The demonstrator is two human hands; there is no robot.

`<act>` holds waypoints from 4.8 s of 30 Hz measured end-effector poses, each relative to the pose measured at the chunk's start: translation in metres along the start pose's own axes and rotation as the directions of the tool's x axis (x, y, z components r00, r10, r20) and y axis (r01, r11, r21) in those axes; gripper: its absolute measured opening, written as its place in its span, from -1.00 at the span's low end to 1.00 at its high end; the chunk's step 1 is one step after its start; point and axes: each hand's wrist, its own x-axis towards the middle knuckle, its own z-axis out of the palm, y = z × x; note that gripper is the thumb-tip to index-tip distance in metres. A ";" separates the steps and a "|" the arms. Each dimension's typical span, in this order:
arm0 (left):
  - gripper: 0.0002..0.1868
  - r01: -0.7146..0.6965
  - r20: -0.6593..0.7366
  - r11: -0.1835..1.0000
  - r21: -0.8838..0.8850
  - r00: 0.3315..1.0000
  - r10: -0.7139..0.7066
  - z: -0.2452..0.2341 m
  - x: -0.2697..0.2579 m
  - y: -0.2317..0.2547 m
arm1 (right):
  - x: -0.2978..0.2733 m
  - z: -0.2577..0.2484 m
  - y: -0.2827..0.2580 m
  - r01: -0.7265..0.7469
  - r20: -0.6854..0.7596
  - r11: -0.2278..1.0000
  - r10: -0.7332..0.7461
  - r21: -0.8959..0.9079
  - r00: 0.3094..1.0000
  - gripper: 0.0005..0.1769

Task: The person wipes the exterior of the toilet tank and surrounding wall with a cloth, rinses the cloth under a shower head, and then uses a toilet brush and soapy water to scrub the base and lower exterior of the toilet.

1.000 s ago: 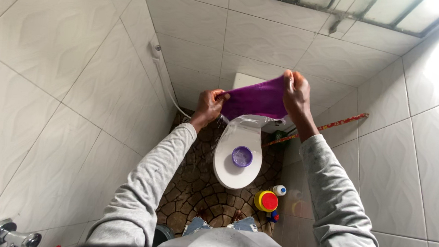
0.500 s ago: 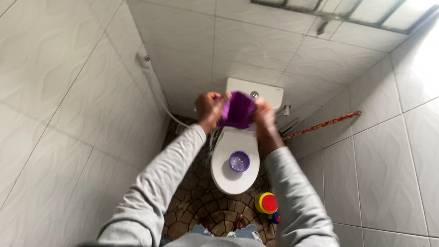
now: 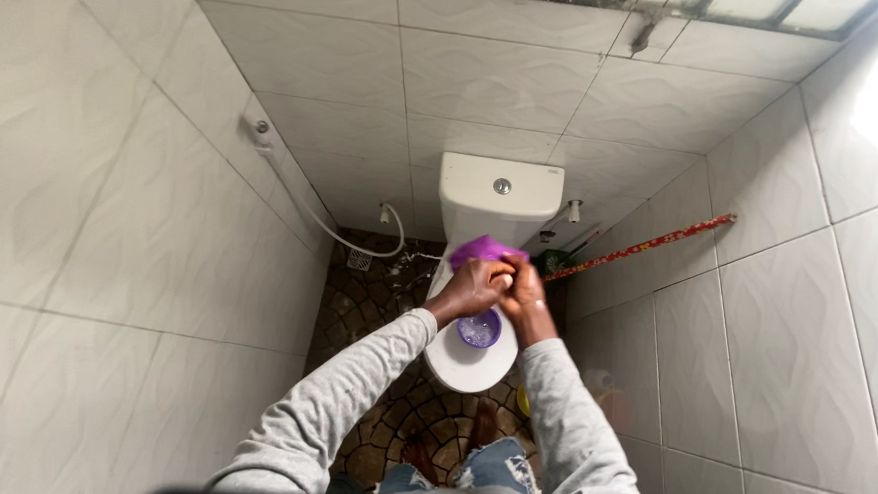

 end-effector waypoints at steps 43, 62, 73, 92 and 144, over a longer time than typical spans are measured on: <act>-0.62 0.350 -0.105 0.922 -0.167 0.923 -0.370 0.012 0.002 -0.090 | 0.231 0.036 0.016 0.681 0.842 -0.633 0.084 -0.368 0.533 -0.39; -0.59 0.418 -0.095 0.908 -0.014 0.904 -0.417 -0.032 0.025 -0.090 | 0.274 0.060 -0.013 0.340 0.582 -0.854 0.054 -0.395 0.811 -0.54; -0.63 0.380 -0.075 0.923 -0.061 0.920 -0.384 -0.007 0.048 -0.117 | 0.242 -0.041 -0.105 0.487 0.765 -0.725 -0.084 -0.486 0.638 -0.38; -0.38 0.162 -0.123 0.677 0.718 0.987 -0.106 0.010 0.208 -0.262 | 0.248 -0.070 -0.127 0.281 0.574 -0.643 -0.304 -0.712 0.760 -0.38; -0.37 -0.677 0.716 0.244 0.694 0.685 -0.135 -0.100 0.285 -0.238 | 0.280 0.026 0.091 0.326 -0.693 0.774 -0.632 -0.542 0.348 -0.19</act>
